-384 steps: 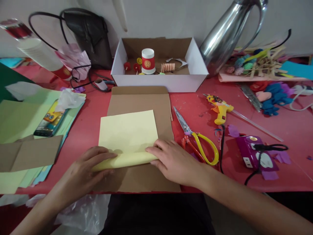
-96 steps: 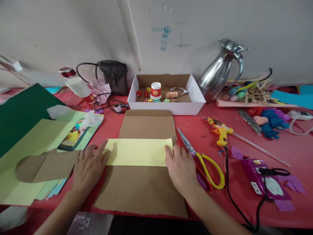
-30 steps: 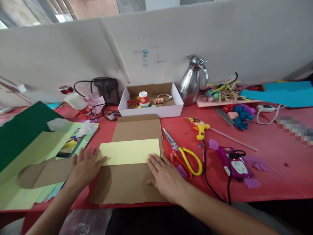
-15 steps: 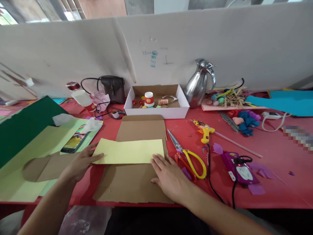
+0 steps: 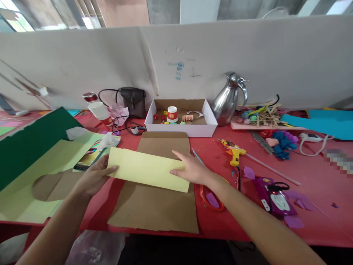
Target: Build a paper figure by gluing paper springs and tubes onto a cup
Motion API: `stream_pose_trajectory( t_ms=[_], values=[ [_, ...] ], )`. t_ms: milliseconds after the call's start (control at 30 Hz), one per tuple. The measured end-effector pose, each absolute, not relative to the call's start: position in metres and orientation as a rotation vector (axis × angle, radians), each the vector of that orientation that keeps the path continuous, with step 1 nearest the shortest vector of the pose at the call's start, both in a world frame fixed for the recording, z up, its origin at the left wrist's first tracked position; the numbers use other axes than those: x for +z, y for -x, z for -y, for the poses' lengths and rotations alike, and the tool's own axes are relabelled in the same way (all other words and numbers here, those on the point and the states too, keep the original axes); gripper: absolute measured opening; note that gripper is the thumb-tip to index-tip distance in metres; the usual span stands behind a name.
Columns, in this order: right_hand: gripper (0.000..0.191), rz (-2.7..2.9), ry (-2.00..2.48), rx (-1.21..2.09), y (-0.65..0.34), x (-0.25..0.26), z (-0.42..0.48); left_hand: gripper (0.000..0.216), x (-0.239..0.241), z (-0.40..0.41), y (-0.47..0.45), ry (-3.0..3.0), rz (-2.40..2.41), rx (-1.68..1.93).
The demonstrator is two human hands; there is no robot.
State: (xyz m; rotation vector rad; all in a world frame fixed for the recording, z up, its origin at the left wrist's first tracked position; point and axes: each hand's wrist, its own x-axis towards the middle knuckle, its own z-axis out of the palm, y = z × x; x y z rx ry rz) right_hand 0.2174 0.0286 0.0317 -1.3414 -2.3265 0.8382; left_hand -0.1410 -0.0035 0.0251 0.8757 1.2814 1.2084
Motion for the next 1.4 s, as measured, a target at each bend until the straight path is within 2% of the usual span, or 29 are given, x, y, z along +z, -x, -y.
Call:
stream_pose_trajectory(
  t_ms=[167, 233, 333, 433, 600, 700, 800, 867, 933, 1000, 1067, 1133, 1267, 1333, 1400],
  values=[
    [0.078, 2.157, 1.056, 1.461, -0.211, 0.031, -0.008, 0.078, 0.031, -0.031, 0.137, -0.842, -1.315, 1.271],
    [0.079, 2.123, 0.972, 1.543, -0.210, 0.031, 0.007, 0.078, 0.027, -0.044, 0.127, -0.809, -1.337, 1.284],
    [0.070, 2.341, 0.965, 1.273, -0.211, 0.029, 0.022, 0.075, 0.020, -0.060, 0.104, -0.794, -1.291, 1.230],
    [0.073, 2.592, 0.908, 0.853, -0.214, 0.021, 0.029, 0.067, 0.011, -0.071, 0.078, -0.819, -1.240, 1.193],
    [0.052, 2.736, 0.822, 0.141, -0.221, 0.002, 0.038, 0.057, -0.004, -0.089, 0.046, -0.897, -1.288, 1.195],
    [0.047, 2.795, 0.642, 0.016, -0.223, -0.003, 0.044, 0.056, -0.006, -0.093, 0.039, -0.955, -1.381, 1.218],
    [0.038, 2.814, 0.554, 0.081, -0.223, -0.006, 0.046, 0.050, 0.005, -0.071, 0.043, -1.185, -1.483, 1.242],
    [0.038, 2.802, 0.574, 0.153, -0.224, -0.007, 0.045, 0.044, 0.017, -0.035, 0.050, -1.788, -1.587, 1.141],
    [0.039, 2.790, 0.598, 0.238, -0.225, -0.008, 0.044, 0.049, 0.028, 0.011, 0.058, -2.228, -1.347, 0.747],
    [0.040, 2.767, 0.599, 0.334, -0.227, -0.009, 0.044, 0.069, 0.033, 0.056, 0.064, -2.366, -0.994, 0.276],
    [0.039, 2.710, 0.621, 0.446, -0.227, -0.008, 0.044, 0.076, 0.031, 0.089, 0.066, -2.416, -0.936, 0.126],
    [0.038, 2.607, 0.691, 0.600, -0.225, -0.007, 0.045, 0.071, 0.022, 0.105, 0.064, -2.426, -1.014, 0.168],
    [0.030, 2.379, 0.841, 0.875, -0.216, -0.002, 0.045, 0.045, 0.001, 0.109, 0.053, -2.372, -1.278, 0.530],
    [0.024, 2.350, 0.858, 0.910, -0.215, -0.002, 0.046, 0.032, -0.005, 0.107, 0.049, -2.355, -1.353, 0.661],
    [0.025, 2.411, 0.826, 0.886, -0.218, -0.004, 0.049, 0.031, -0.007, 0.108, 0.047, -2.415, -1.340, 0.674]
  ],
)
